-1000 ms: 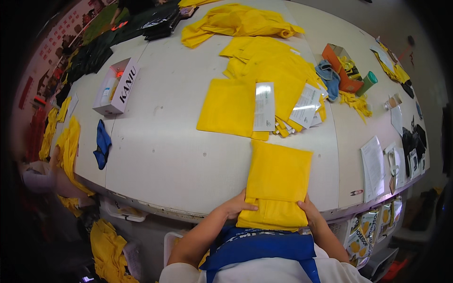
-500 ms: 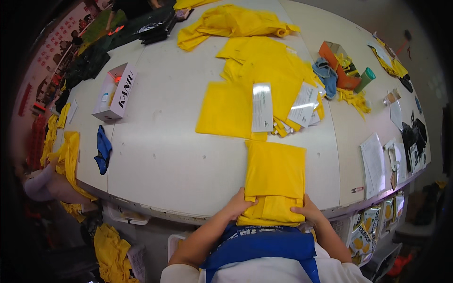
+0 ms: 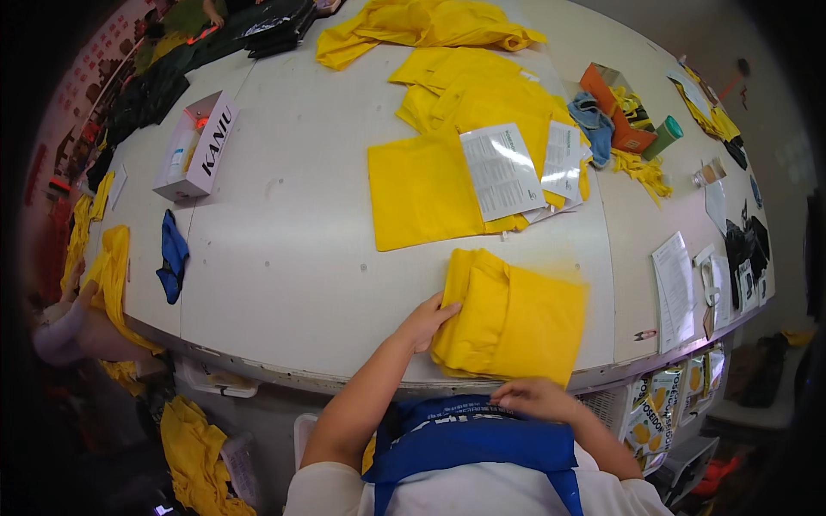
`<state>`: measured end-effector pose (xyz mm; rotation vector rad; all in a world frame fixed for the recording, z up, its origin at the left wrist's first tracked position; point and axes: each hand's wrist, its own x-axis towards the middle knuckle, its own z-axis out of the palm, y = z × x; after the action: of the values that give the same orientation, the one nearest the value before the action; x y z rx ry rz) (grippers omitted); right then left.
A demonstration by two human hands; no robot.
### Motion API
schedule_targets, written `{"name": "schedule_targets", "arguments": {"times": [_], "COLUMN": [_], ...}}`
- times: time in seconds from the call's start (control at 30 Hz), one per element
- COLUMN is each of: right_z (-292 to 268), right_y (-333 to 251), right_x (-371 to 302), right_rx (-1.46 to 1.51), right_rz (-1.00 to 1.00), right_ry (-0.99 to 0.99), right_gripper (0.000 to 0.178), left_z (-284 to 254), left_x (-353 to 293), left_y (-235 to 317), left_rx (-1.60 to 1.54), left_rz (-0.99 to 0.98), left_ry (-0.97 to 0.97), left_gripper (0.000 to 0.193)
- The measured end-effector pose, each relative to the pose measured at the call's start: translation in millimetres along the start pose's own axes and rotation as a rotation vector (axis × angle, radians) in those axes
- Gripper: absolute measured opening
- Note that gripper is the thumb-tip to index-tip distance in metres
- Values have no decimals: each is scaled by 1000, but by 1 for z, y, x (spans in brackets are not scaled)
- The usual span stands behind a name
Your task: The person folds a yellow raincoat on a table, smoothing the fabric and aligning the edges. They then place the folded garment into a clear plastic packaging bag and set it aside.
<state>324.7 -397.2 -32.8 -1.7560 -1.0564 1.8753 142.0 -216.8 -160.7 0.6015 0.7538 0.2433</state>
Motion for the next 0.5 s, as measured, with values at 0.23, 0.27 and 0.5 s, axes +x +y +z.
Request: {"name": "schedule_targets", "arguments": {"times": [0.23,0.27,0.5], "right_z": [-85,-85,-92], "right_y": [-28,-33,-14], "right_x": [117,125,80], "right_rx": [-284,-108,-56], "right_rz": [-201,3,-314], "right_ry": [456,302,223], "right_gripper": [54,56,64], "left_z": [20,22,66], "left_x": [10,11,-38], "left_y": [-8,-6,-19], "left_rx": [406,417,1095], "left_rz": [85,27,470], "left_ry": [63,80,74], "left_gripper": [37,39,41]}}
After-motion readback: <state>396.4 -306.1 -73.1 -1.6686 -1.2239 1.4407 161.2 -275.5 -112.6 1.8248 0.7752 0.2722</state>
